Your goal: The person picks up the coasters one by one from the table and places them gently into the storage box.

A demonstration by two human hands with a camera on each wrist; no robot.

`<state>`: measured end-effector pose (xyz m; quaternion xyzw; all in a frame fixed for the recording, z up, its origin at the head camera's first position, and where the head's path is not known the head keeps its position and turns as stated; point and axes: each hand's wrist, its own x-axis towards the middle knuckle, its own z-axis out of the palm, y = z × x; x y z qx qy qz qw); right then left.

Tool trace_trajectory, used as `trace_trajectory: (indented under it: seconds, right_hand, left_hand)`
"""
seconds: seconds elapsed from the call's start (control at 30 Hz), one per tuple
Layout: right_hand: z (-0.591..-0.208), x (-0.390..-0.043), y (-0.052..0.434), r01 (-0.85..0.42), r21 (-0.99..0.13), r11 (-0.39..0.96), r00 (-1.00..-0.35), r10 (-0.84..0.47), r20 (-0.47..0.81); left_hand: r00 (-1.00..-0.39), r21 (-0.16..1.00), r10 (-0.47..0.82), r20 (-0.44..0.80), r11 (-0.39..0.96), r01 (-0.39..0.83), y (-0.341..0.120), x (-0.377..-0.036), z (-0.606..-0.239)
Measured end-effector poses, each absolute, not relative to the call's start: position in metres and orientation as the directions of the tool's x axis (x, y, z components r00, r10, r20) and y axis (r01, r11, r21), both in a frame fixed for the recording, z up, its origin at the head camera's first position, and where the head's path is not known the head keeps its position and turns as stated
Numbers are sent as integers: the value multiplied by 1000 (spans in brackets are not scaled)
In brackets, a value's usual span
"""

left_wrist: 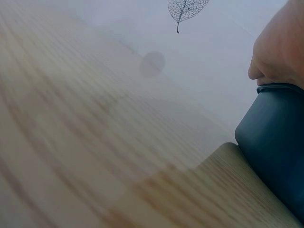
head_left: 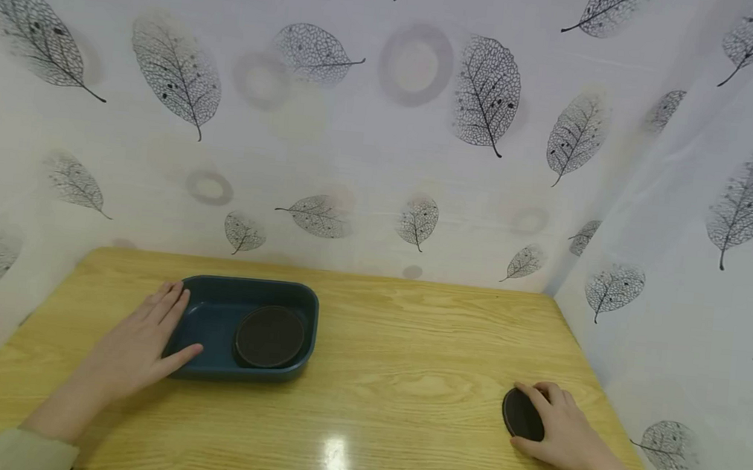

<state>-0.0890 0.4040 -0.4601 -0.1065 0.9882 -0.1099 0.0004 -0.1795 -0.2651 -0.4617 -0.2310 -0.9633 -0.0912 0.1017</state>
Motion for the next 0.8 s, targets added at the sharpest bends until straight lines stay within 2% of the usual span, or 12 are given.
trace_trajectory:
  seconds: [0.27, 0.8]
  right_hand:
    - [-461, -89, 405, -211, -203, 956, -977, -210, 26]
    - [-463, -91, 401, -235, -160, 959, -971, -224, 83]
  left_hand:
    - [-892, 155, 411, 190, 884, 440, -265, -179, -457]
    - [-866, 124, 422, 267, 876, 465, -266, -178, -463]
